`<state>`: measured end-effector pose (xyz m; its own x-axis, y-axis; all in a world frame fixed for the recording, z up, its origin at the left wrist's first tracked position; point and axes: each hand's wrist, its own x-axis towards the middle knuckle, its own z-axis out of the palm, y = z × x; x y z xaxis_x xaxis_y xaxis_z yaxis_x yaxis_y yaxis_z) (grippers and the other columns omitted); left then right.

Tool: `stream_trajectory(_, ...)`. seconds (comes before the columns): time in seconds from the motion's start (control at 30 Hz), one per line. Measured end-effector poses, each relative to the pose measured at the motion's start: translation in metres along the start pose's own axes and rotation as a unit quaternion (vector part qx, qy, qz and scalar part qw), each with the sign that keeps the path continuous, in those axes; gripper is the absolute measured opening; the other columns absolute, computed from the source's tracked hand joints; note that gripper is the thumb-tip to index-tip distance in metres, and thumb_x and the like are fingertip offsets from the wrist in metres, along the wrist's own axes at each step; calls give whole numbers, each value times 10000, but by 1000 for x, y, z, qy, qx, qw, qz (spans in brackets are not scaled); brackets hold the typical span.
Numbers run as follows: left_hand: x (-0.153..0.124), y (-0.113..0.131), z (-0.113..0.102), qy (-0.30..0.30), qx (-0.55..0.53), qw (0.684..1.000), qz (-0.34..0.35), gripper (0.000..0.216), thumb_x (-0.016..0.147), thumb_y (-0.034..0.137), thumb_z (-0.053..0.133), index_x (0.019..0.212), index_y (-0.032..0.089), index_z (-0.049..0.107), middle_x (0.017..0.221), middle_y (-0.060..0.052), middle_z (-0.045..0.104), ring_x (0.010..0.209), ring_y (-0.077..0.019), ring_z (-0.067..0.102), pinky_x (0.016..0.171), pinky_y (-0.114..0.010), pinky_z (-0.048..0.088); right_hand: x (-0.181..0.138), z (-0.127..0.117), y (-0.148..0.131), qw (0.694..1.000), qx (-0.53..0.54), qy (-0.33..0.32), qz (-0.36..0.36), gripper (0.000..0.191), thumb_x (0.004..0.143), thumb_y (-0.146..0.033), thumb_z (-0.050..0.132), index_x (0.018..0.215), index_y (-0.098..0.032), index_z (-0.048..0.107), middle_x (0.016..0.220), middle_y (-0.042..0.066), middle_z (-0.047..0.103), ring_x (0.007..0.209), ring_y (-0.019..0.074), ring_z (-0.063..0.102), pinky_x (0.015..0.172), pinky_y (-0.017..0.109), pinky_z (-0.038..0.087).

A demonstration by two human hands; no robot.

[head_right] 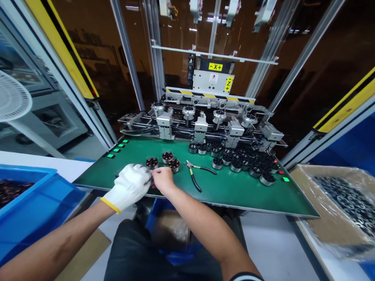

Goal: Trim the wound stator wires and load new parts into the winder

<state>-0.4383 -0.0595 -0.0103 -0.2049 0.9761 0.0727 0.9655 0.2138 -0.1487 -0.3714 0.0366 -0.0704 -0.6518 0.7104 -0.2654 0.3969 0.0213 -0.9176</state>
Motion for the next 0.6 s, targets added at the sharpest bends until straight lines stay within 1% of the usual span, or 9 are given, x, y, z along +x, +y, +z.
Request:
stream_trajectory(0.07, -5, -2, -5, -9, -2, 999, 31, 313, 925, 253, 494, 907, 112, 774, 933, -190, 728, 915, -319, 671, 823, -444, 448, 2, -6, 1, 1000, 2, -20, 23, 261, 1029, -382, 634, 1029, -123, 670, 848, -1, 678, 653, 93, 639, 596, 225, 570)
stream_trajectory(0.13, -5, -8, -12, -8, -4, 998, 57, 287, 924, 308, 541, 950, 160, 786, 970, -156, 738, 973, -316, 665, 876, -451, 458, -1, -13, 3, 999, -3, -40, 35, 242, 1024, -364, 641, 1039, -124, 665, 865, 2, 672, 659, 92, 631, 590, 221, 563)
stream_trajectory(0.23, 5, -22, -21, 17, 6, 998, 63, 296, 854, 327, 652, 1083, 189, 778, 1233, -173, 699, 1225, -402, 566, 1024, -533, 409, -9, -23, 5, 997, -19, -60, 34, 209, 1019, -331, 651, 1034, -122, 659, 825, -14, 653, 607, 74, 595, 545, 195, 529)
stream_trajectory(0.3, 16, -28, -21, 21, 14, 997, 67, 290, 797, 297, 707, 1054, 190, 788, 1363, -188, 643, 1325, -449, 484, 1075, -575, 367, -13, -28, 5, 997, -29, -66, 24, 178, 1014, -299, 658, 1010, -120, 655, 765, -35, 631, 547, 58, 556, 498, 172, 487)
stream_trajectory(0.37, 27, -31, -15, 8, 15, 997, 76, 236, 784, 303, 723, 974, 189, 803, 1381, -191, 638, 1327, -453, 484, 1071, -574, 373, -17, -33, 5, 997, -36, -71, 7, 99, 983, -213, 674, 963, -117, 657, 672, -60, 602, 479, 48, 513, 456, 155, 438)
stream_trajectory(0.4, 31, -32, -12, -1, 12, 997, 82, 222, 794, 321, 720, 953, 194, 808, 1373, -185, 646, 1317, -446, 498, 1062, -565, 383, -19, -35, 6, 997, -38, -74, -4, 40, 951, -151, 678, 938, -117, 661, 624, -72, 587, 451, 45, 497, 445, 150, 423)
stream_trajectory(0.43, 34, -32, -9, -10, 8, 996, 88, 217, 812, 340, 710, 948, 206, 812, 1366, -173, 654, 1307, -436, 509, 1052, -556, 391, -21, -37, 7, 996, -39, -79, -16, 30, 910, -89, 672, 913, -118, 668, 581, -81, 574, 430, 44, 487, 440, 147, 414)
stream_trajectory(0.5, 38, -35, -4, -27, 0, 995, 98, 216, 849, 374, 682, 956, 246, 819, 1370, -136, 664, 1307, -420, 514, 1045, -544, 393, -27, -42, 11, 994, -42, -94, -43, 127, 833, -12, 640, 877, -121, 687, 532, -89, 562, 409, 45, 482, 443, 145, 417)
stream_trajectory(0.6, 38, -42, -1, -52, -11, 993, 106, 234, 885, 423, 649, 977, 296, 822, 1390, -96, 667, 1314, -412, 513, 1042, -539, 393, -37, -49, 18, 988, -58, -118, -85, 170, 799, -13, 608, 872, -121, 718, 534, -84, 581, 406, 50, 496, 455, 150, 440)
